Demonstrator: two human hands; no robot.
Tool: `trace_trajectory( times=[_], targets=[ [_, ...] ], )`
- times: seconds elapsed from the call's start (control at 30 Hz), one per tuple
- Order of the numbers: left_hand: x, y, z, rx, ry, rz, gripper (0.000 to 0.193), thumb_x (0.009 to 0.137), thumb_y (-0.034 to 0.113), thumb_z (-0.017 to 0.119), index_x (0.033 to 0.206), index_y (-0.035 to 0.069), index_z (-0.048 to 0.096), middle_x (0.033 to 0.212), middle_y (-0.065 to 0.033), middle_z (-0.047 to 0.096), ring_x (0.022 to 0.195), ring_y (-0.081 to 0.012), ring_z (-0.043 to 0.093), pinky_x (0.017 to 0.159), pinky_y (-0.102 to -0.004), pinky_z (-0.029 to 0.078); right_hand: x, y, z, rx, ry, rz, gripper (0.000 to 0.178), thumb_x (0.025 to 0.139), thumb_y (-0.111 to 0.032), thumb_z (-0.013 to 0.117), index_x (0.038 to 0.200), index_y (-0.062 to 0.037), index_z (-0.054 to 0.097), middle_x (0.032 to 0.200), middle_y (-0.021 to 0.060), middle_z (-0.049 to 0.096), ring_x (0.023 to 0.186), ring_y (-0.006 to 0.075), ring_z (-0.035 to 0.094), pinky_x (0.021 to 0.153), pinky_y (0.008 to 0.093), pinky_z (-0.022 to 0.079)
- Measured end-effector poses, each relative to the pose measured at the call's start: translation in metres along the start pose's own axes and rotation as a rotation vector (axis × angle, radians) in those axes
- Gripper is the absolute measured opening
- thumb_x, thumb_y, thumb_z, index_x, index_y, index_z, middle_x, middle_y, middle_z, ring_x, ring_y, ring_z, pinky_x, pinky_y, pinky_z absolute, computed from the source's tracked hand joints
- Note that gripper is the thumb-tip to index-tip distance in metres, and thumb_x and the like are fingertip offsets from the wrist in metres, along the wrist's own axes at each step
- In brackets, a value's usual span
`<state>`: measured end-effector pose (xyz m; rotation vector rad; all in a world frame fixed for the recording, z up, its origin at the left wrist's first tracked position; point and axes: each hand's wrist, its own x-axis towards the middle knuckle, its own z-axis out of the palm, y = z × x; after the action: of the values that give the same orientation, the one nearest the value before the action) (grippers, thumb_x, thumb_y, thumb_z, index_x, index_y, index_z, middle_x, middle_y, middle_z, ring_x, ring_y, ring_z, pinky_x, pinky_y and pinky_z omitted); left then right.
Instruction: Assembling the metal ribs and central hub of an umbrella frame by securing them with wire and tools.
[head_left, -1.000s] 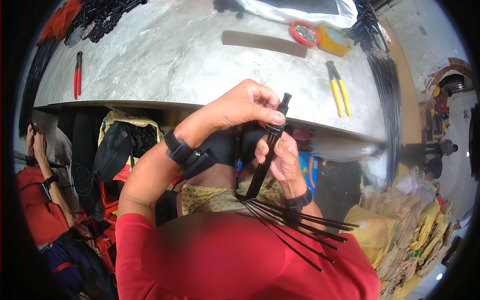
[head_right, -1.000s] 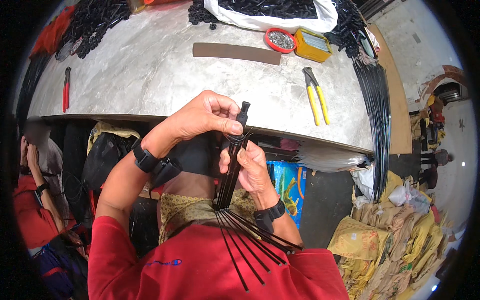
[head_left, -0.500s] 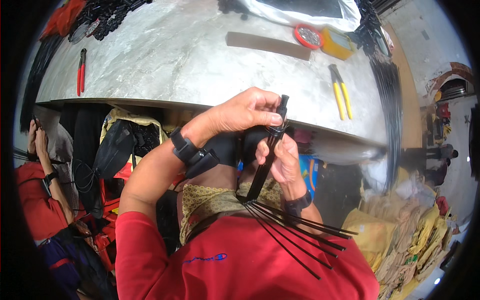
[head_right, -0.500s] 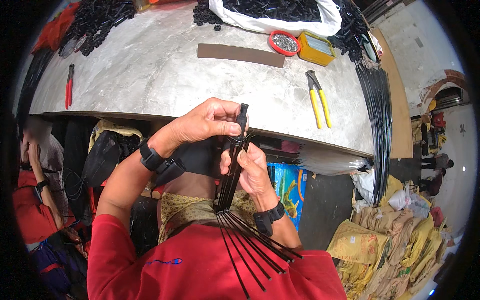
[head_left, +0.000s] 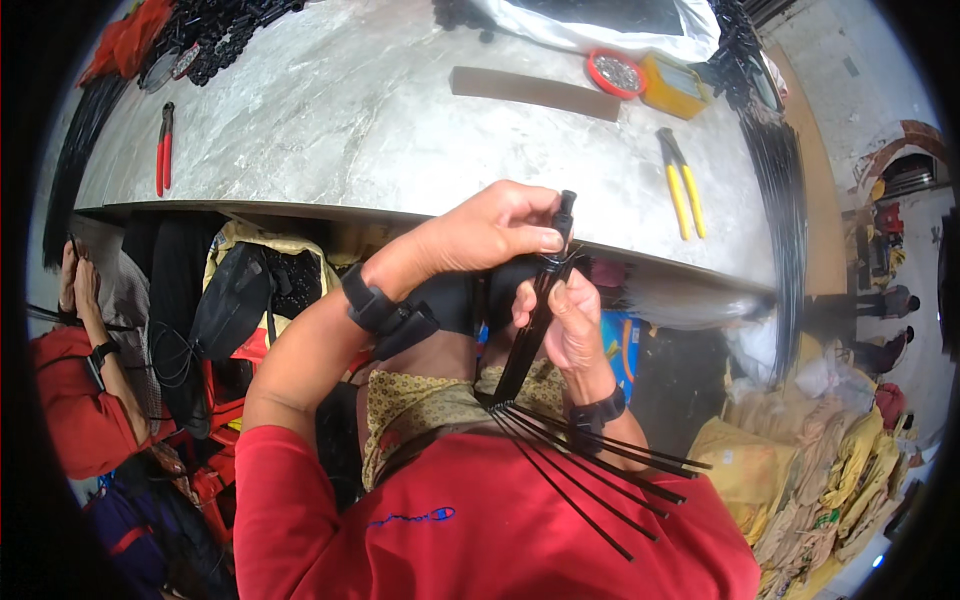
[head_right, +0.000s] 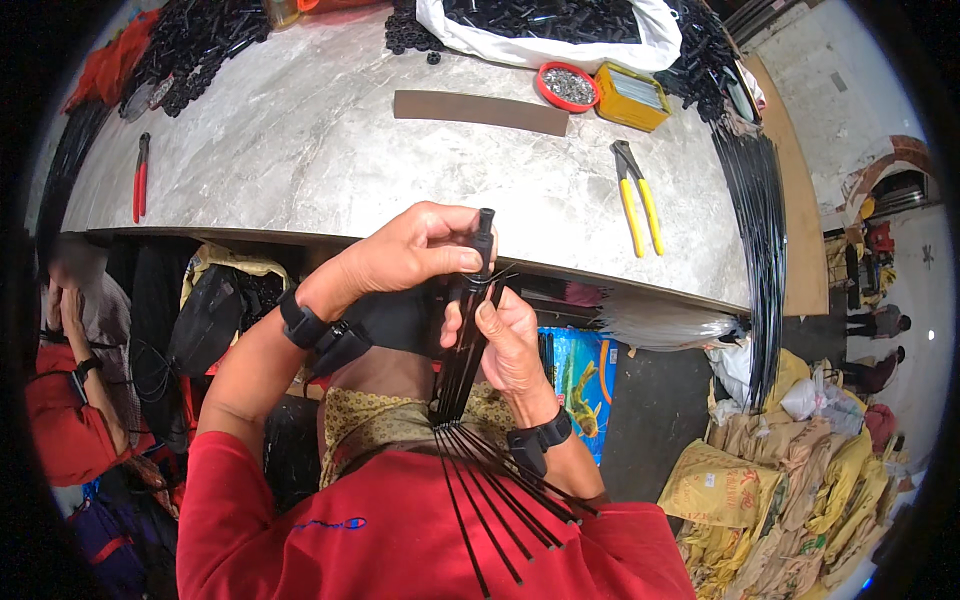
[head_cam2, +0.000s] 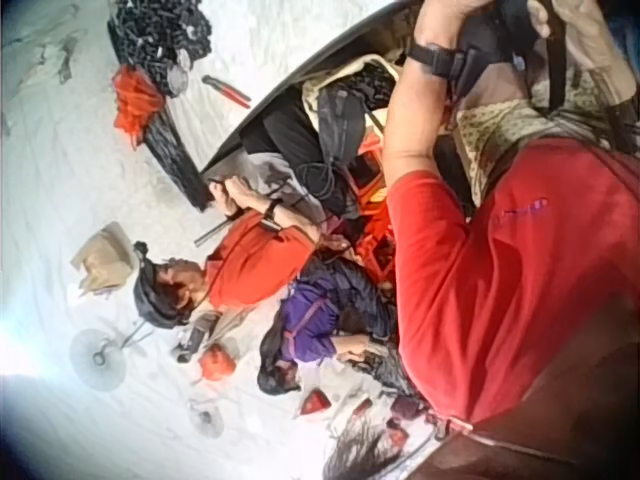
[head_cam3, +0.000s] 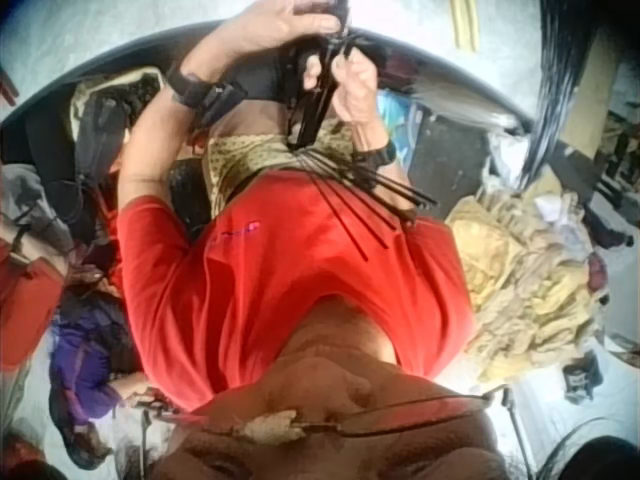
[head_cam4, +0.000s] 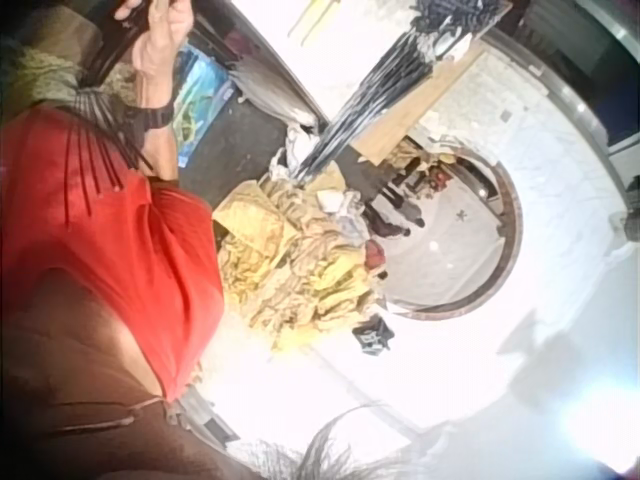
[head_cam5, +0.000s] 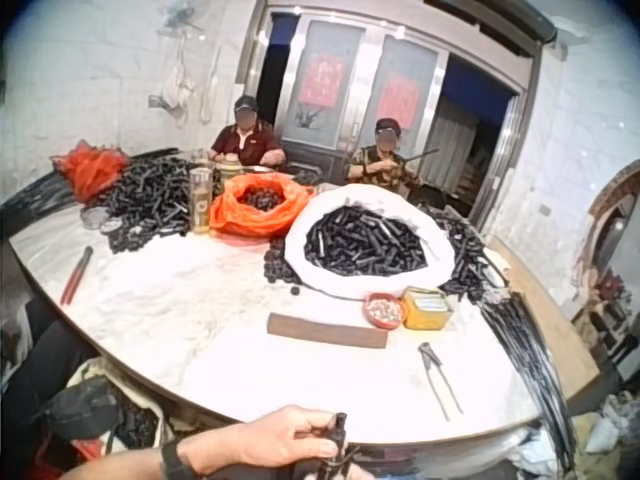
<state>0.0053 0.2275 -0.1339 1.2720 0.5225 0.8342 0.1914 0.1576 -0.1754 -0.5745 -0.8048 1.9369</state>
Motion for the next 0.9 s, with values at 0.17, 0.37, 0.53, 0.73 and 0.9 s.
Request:
trace_trajectory(
  times=[0.17, 0.37, 0.53, 0.73, 0.9],
  targets=[
    [0.0, 0.002, 0.0, 0.238, 0.023, 0.024, 0.02, 0.091, 0.017, 0.066, 0.102, 0.001, 0.065, 0.096, -0.0015, 0.065, 0.089, -0.0092, 0.058, 0.079, -0.0264, 0.048, 0.0, 0.0, -0.001, 0.002, 0.033, -0.011, 0.037, 0.091, -0.03, 0.07, 0.109, -0.0013, 0.055, 0.083, 0.0114, 0.06, 0.072, 0.0208, 0.061, 0.067, 0.0314, 0.053],
    [-0.003, 0.004, -0.006, -0.085, -0.001, -0.065, 0.019, 0.089, 0.018, 0.069, 0.099, 0.002, 0.065, 0.089, 0.0007, 0.066, 0.082, -0.006, 0.058, 0.074, -0.0232, 0.046, 0.001, 0.002, -0.001, 0.011, -0.021, -0.003, 0.036, 0.093, -0.031, 0.068, 0.107, -0.0007, 0.055, 0.085, 0.0121, 0.064, 0.073, 0.0195, 0.065, 0.067, 0.0311, 0.056],
    [-0.002, 0.004, -0.007, -0.144, 0.017, -0.101, 0.02, 0.087, 0.018, 0.073, 0.097, 0.002, 0.065, 0.086, 0.0012, 0.065, 0.079, -0.0053, 0.058, 0.073, -0.0219, 0.046, 0.002, 0.001, -0.004, 0.028, -0.029, 0.026, 0.038, 0.092, -0.032, 0.069, 0.108, -0.0006, 0.055, 0.084, 0.0122, 0.064, 0.072, 0.0209, 0.065, 0.067, 0.0324, 0.055],
    [-0.001, 0.01, -0.002, -0.178, 0.059, -0.125, 0.02, 0.086, 0.017, 0.075, 0.094, 0.002, 0.064, 0.083, 0.001, 0.064, 0.078, -0.0049, 0.058, 0.072, -0.0214, 0.046, 0.002, 0.001, -0.006, 0.046, -0.05, 0.022, 0.04, 0.091, -0.032, 0.069, 0.112, -0.0008, 0.055, 0.083, 0.0114, 0.063, 0.071, 0.0209, 0.064, 0.066, 0.0323, 0.054],
    [-0.004, 0.01, 0.0, -0.211, 0.101, -0.139, 0.021, 0.085, 0.016, 0.075, 0.094, 0.002, 0.063, 0.082, 0.0, 0.065, 0.079, -0.0074, 0.061, 0.072, -0.0226, 0.049, 0.003, 0.0, -0.002, 0.048, -0.046, 0.026, 0.041, 0.092, -0.031, 0.069, 0.116, -0.0005, 0.055, 0.083, 0.0109, 0.063, 0.071, 0.0208, 0.064, 0.067, 0.0321, 0.054]
  ],
)
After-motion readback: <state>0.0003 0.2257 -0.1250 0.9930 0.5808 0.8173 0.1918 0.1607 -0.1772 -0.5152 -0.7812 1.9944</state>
